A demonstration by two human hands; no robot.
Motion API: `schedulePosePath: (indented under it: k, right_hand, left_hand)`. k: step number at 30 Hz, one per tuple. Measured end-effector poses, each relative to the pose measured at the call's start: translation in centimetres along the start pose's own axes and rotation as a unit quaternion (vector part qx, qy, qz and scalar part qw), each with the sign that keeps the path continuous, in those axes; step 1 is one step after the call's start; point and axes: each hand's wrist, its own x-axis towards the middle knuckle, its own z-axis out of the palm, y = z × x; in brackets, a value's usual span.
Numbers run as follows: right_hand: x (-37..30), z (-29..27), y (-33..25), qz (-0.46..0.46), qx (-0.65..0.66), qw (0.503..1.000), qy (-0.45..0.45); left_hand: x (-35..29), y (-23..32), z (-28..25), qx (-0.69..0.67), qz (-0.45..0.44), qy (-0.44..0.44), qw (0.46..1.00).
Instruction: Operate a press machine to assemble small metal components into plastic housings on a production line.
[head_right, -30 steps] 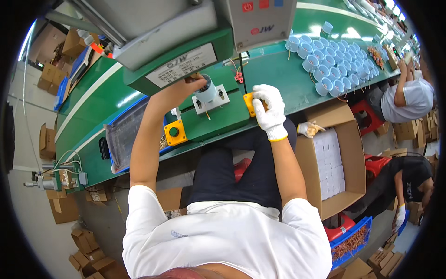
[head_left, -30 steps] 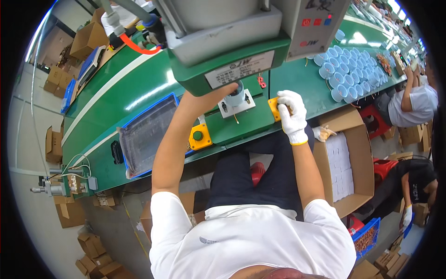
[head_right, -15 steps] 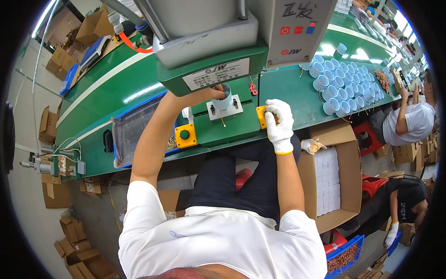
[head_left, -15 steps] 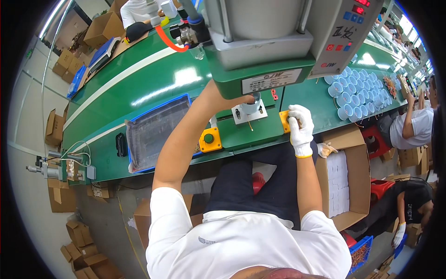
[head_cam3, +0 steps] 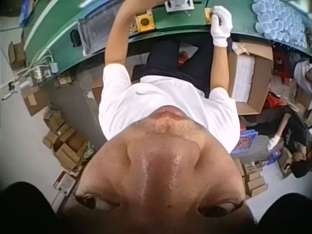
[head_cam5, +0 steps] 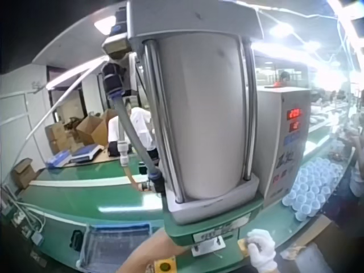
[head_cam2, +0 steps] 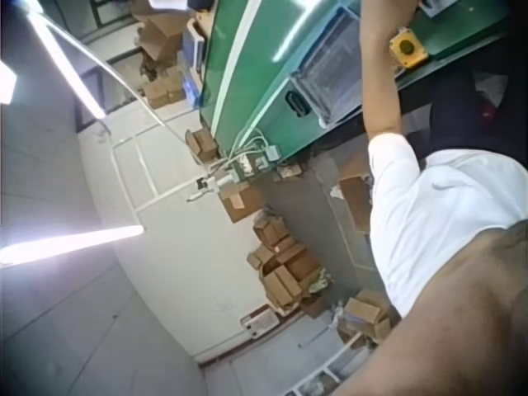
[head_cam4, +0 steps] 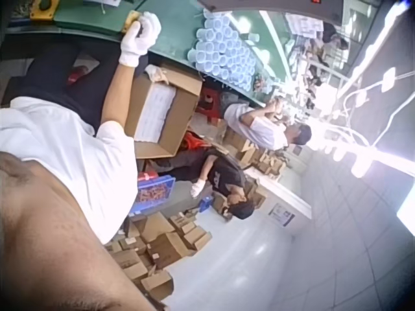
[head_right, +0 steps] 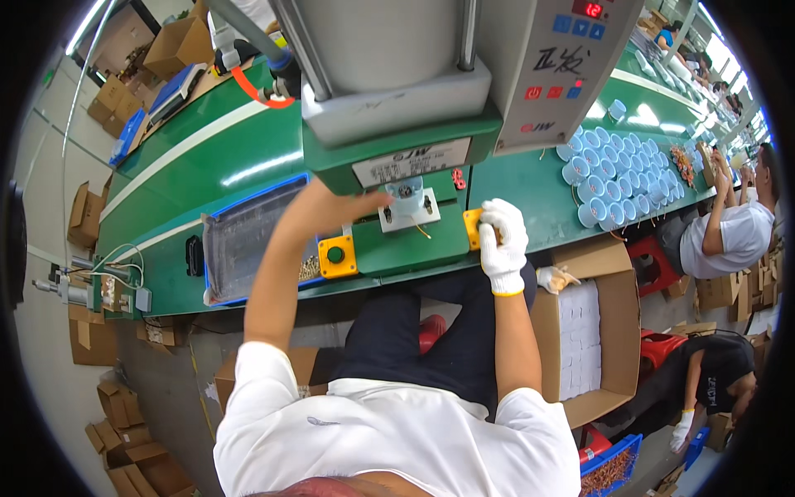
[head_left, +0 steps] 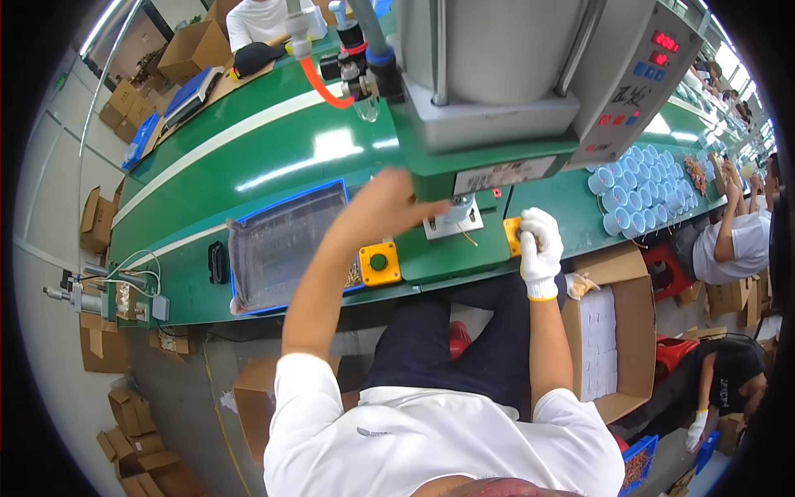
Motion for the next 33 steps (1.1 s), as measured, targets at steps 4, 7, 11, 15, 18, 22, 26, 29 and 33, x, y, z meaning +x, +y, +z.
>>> schedulePosePath:
  k: [4,7,11,15,18,22,26,29,33]
  right_hand:
    - [0.3,0.9,0.0,-0.033,-0.007,0.999,0.023]
    - [1.4,1.5,-1.1,-0.026,-0.021,0.999,0.020]
    - [0.3,0.5,-0.4,-0.079,-0.142,0.987,-0.003]
    - [-0.8,0.8,0.3,-0.029,-0.073,0.997,-0.014]
    - [-1.8,1.0,1.8,0.130,0.179,0.975,0.021]
    - [-1.9,1.0,2.9,0.144,0.185,0.972,0.020]
    - [-2.0,0.8,3.3,0.158,0.192,0.968,0.027]
    - [-1.6,0.7,2.9,0.155,0.203,0.967,0.012]
    - [-1.8,0.8,3.0,0.153,0.205,0.967,0.019]
  left_hand:
    - [-11.9,-5.7,7.0,0.127,-0.010,0.255,0.958]
    - [-14.4,-5.8,8.2,0.172,0.030,0.355,0.918]
    - [-13.1,-6.1,8.0,0.202,0.101,0.317,0.921]
    - [-14.0,-7.6,5.0,0.144,0.088,0.254,0.952]
    - [-15.0,-9.8,4.0,0.129,0.003,0.265,0.956]
    - [-15.7,-11.9,3.6,0.178,-0.130,0.240,0.946]
    - [-15.5,-11.3,3.2,0.159,-0.142,0.159,0.964]
    - [-15.9,-10.8,2.7,0.148,-0.169,0.122,0.967]
    - [-16.2,-11.4,3.6,0.132,-0.143,0.099,0.976]
